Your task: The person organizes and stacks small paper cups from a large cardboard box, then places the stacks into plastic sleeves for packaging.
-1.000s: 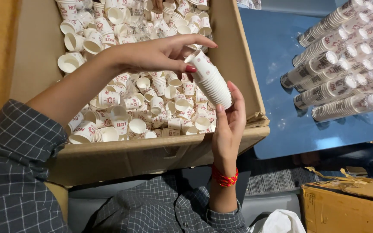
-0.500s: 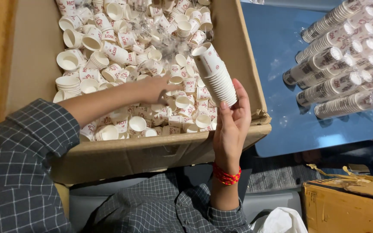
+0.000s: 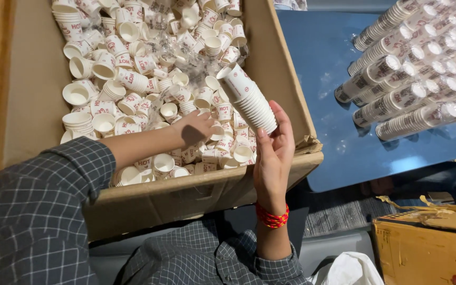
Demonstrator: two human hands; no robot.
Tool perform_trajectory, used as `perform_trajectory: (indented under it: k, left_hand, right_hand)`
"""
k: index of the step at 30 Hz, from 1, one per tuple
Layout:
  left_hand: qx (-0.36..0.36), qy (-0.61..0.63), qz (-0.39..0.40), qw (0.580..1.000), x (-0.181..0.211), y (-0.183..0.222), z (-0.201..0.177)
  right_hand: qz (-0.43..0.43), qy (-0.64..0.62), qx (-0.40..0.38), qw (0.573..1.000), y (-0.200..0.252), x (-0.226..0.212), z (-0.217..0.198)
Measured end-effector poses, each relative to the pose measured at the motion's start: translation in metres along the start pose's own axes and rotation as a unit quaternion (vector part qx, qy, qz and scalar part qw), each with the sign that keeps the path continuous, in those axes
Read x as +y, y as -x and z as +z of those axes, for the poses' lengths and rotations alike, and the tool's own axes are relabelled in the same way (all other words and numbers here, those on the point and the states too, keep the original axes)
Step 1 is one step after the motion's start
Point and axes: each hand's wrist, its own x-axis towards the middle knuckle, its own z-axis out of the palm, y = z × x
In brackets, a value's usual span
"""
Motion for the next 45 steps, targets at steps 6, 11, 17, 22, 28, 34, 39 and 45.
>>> perform_trajectory:
  k: [6,11,17,22,28,34,39,45]
  left_hand:
    - [0.035,-0.052,0.021,0.998,-0.002,-0.023,-0.01]
    - [0.091,0.229,-0.096,0.964,-0.009,-0.02,-0.091]
    - [0.313,0.384,-0.053,0.867,-0.011,-0.013,-0.184]
    - [0.384,0.361,0.004,0.85,0.012,0.002,-0.231]
    - [0.351,0.342,0.049,0.871,0.043,0.006,-0.253]
    - [0.3,0.404,0.061,0.862,0.075,0.004,-0.269]
    - [0.269,0.231,0.116,0.928,0.096,-0.004,-0.282]
    - [0.253,0.379,0.25,0.855,0.144,-0.054,-0.272]
  right_hand:
    - [-0.014,0.046,0.01,0.999,0.001,0.004,-0.003]
    - [-0.016,0.041,0.014,0.999,-0.001,0.002,0.0]
    - [-0.066,0.029,0.083,0.994,0.014,-0.002,0.0]
    - [-0.069,0.072,0.115,0.988,0.021,-0.016,-0.011]
    - [-0.076,0.069,0.12,0.987,0.035,-0.028,-0.037]
    - [-0.066,0.0,0.137,0.988,0.045,-0.03,-0.072]
    - [-0.047,0.093,0.142,0.984,0.056,-0.036,-0.089]
    - [-0.087,0.071,0.185,0.976,0.056,-0.038,-0.124]
